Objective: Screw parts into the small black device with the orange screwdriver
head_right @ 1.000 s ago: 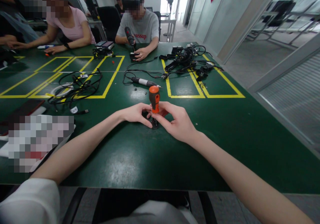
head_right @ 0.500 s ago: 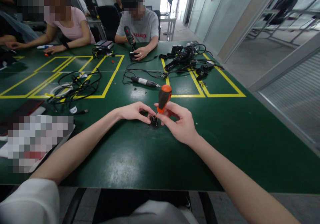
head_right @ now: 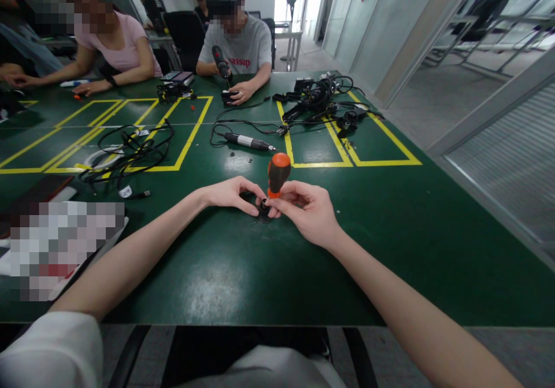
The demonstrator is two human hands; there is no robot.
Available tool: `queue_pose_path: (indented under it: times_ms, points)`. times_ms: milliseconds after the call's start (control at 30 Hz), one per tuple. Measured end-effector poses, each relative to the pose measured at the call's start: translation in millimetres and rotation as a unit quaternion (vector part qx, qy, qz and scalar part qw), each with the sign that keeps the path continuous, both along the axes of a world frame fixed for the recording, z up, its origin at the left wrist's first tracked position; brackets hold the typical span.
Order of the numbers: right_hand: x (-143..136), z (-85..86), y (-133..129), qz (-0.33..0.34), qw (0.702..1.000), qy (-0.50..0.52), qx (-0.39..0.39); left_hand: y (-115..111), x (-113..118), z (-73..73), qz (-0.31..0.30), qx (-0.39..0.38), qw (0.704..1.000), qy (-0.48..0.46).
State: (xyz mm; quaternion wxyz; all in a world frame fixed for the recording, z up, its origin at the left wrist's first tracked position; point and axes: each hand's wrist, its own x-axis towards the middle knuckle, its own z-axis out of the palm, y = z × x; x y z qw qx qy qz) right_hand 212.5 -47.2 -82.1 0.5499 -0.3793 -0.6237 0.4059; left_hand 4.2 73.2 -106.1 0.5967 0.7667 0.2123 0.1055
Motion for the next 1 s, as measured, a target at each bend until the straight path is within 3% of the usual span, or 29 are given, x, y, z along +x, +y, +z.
queue_pose_path:
  times_ms: [233,400,700,1000]
  points:
    - [0.7,-3.4,1.7,0.023,1.000,-0.019,-0.002,0.3,2.2,-3.2,-0.005,-0.016,1.000,-0.014]
    - [-0.5,-7.5,0.7,0.044,0.999,0.026,0.002,2.1,2.4,-5.2,-0.012,-0.029,0.999,-0.017]
    - [-0.3,-4.2,0.9,-0.033,0.999,0.015,0.004,3.0,3.3,-4.9,-0.016,-0.040,0.999,-0.023]
    - [0.5,-3.0,3.8,0.003,1.000,0.006,-0.005,2.2,3.4,-4.8,-0.009,-0.062,0.998,-0.022]
